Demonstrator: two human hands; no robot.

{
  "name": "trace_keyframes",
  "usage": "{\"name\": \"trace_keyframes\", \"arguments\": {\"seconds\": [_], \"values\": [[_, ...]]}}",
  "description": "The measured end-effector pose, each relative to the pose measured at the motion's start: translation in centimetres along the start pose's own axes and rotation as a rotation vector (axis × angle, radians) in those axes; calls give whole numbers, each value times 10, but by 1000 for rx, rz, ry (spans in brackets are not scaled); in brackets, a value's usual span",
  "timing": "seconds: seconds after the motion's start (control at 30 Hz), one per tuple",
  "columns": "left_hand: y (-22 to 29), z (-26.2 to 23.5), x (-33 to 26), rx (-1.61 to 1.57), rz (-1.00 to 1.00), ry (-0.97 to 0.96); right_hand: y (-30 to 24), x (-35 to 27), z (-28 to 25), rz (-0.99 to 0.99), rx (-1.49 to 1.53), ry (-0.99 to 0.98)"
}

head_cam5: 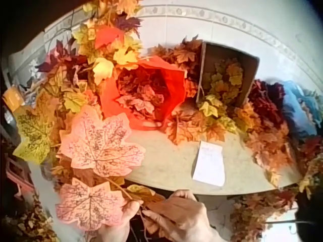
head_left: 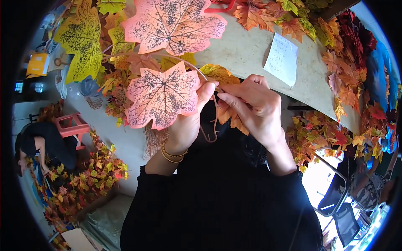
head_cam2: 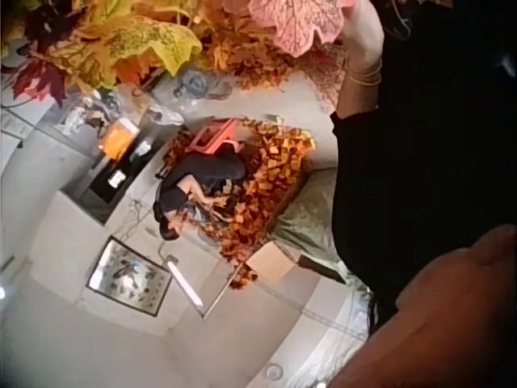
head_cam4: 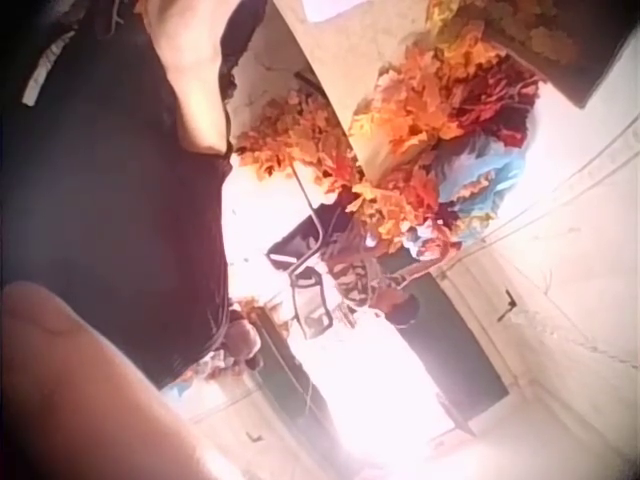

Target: Manually attaching individual artificial maple leaves to a plastic vine stem to assemble decorative garlands.

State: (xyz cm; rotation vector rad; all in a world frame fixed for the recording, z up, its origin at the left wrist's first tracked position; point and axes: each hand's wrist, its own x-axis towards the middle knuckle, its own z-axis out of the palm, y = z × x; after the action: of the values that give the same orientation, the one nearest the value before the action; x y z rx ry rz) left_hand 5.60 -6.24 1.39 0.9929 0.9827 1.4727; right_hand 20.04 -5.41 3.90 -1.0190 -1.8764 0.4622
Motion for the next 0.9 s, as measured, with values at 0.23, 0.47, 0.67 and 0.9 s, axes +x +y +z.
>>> {"name": "trace_keyframes", "arguments": {"seconds": [0.23, 0.47, 0.67, 0.9], "values": [[4, -3, 2, -15, 22, -116, -5, 1, 8, 136, 130, 152], [6, -6, 3, -14, -55, -96, 0, 0, 7, -21, 50, 115], [6, -10, 6, 345, -87, -136, 2, 0, 11, -27, 67, 98], [0, -7, 5, -79, -120, -106, 5, 1, 9, 43, 106, 66]]}}
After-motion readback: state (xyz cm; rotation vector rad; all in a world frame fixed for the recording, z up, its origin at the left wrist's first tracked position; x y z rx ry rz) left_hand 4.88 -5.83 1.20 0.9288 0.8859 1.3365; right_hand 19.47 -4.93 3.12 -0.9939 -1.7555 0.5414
